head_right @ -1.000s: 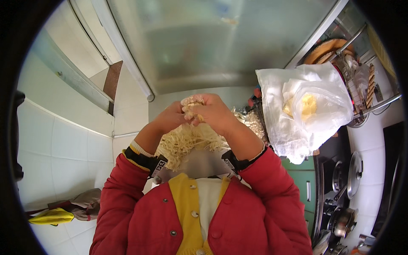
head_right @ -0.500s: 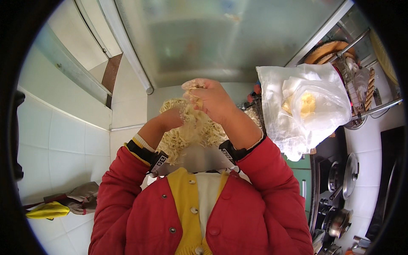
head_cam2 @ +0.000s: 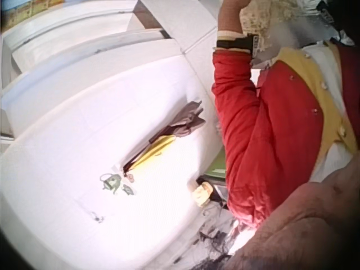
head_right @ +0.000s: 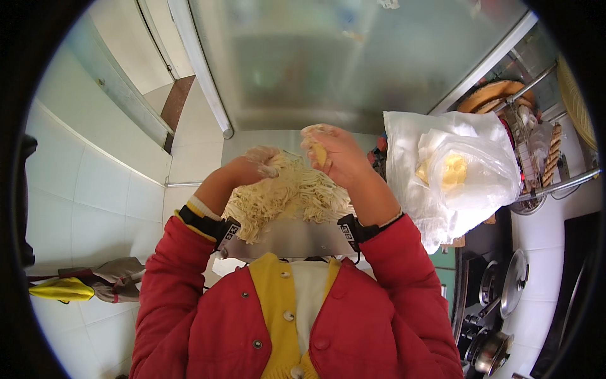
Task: The person feeds a sheet of dough into a blue pasta machine to cut it into noodles, then gathers the cut noodles by hand, separates strands, and places them into a plastic bag. The person also handles a cloth and a white sheet during the process.
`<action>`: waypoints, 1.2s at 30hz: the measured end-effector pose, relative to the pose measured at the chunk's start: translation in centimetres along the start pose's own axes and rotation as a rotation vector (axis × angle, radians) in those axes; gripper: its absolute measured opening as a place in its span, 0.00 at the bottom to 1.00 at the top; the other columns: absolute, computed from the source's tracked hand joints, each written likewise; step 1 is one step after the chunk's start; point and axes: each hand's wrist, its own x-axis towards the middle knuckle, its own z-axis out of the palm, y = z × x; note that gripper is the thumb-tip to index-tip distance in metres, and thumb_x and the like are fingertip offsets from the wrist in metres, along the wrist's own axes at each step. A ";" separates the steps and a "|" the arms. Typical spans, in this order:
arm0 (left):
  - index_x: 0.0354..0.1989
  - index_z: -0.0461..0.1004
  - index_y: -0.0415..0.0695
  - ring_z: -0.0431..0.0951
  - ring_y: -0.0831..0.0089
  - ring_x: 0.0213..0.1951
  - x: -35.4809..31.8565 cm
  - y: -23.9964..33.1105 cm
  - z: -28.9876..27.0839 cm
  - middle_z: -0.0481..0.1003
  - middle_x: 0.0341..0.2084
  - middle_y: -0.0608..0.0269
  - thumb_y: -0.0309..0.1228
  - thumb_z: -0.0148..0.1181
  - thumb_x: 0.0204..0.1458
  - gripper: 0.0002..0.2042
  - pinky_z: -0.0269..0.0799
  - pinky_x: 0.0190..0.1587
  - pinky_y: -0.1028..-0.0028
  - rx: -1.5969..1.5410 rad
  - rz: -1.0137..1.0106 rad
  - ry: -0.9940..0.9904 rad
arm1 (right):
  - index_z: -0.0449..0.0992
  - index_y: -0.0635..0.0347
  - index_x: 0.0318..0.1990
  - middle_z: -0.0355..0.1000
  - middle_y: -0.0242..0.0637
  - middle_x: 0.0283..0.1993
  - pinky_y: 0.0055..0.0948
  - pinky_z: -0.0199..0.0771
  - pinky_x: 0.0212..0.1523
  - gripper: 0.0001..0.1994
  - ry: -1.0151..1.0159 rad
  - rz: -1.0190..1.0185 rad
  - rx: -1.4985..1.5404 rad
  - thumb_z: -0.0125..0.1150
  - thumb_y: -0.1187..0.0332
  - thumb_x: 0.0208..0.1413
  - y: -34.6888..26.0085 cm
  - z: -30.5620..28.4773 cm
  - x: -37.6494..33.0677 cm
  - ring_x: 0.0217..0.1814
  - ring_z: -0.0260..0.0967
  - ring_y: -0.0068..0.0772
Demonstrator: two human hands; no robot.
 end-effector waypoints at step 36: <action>0.43 0.73 0.41 0.72 0.49 0.47 5.7 -1.5 2.0 0.75 0.42 0.54 0.32 0.50 0.56 0.11 0.66 0.51 0.56 0.584 0.536 0.222 | 0.72 0.71 0.35 0.68 0.51 0.28 0.36 0.66 0.37 0.18 -0.160 -0.179 -1.044 0.53 0.59 0.60 2.2 -2.1 0.4 0.29 0.62 0.41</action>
